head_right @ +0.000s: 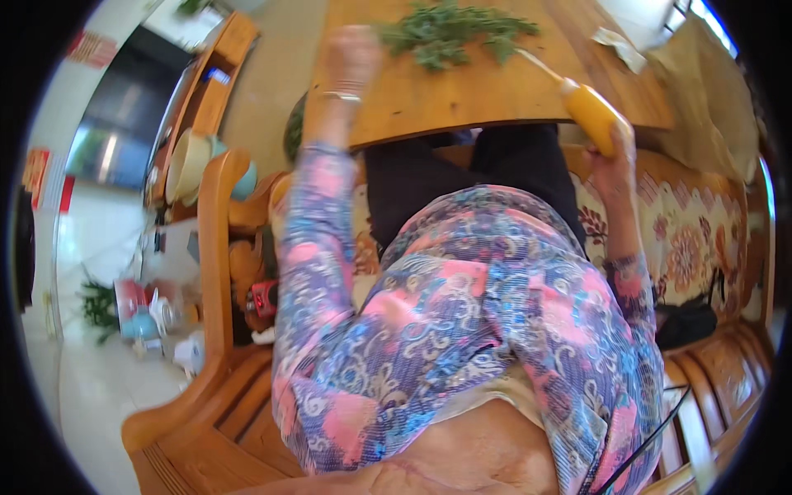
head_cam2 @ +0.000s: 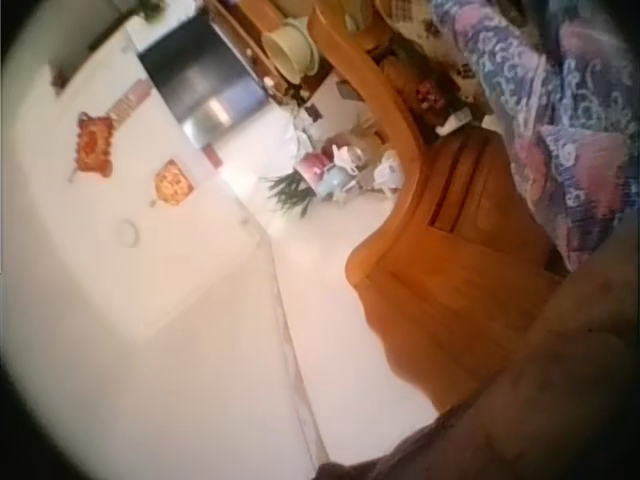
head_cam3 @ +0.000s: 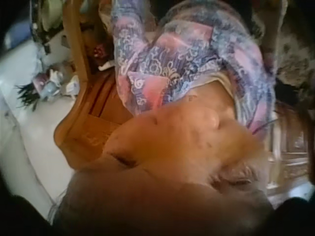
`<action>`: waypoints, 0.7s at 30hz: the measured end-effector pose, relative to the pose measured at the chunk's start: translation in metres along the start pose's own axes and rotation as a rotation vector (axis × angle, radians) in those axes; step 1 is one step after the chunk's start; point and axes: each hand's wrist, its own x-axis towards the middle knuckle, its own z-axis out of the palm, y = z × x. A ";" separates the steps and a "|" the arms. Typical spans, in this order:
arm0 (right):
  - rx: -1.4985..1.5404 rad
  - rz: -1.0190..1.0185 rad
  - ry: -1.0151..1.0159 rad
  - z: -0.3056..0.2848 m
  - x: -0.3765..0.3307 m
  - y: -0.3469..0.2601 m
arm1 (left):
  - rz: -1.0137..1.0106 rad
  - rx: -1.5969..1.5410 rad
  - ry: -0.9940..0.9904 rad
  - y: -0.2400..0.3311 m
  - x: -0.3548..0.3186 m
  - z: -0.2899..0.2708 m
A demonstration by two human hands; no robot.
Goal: Picking individual leaves from stems and placing them into a paper bag.
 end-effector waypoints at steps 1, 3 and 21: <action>0.042 0.042 -0.025 0.006 -0.003 0.001 | -0.033 0.126 -0.134 -0.042 0.016 -0.024; 0.144 0.145 -0.119 0.015 0.000 0.008 | -0.535 0.409 -0.200 -0.135 0.019 -0.045; 0.386 0.418 -0.307 0.054 -0.035 0.007 | -0.601 -1.338 -0.720 0.204 -0.034 -0.046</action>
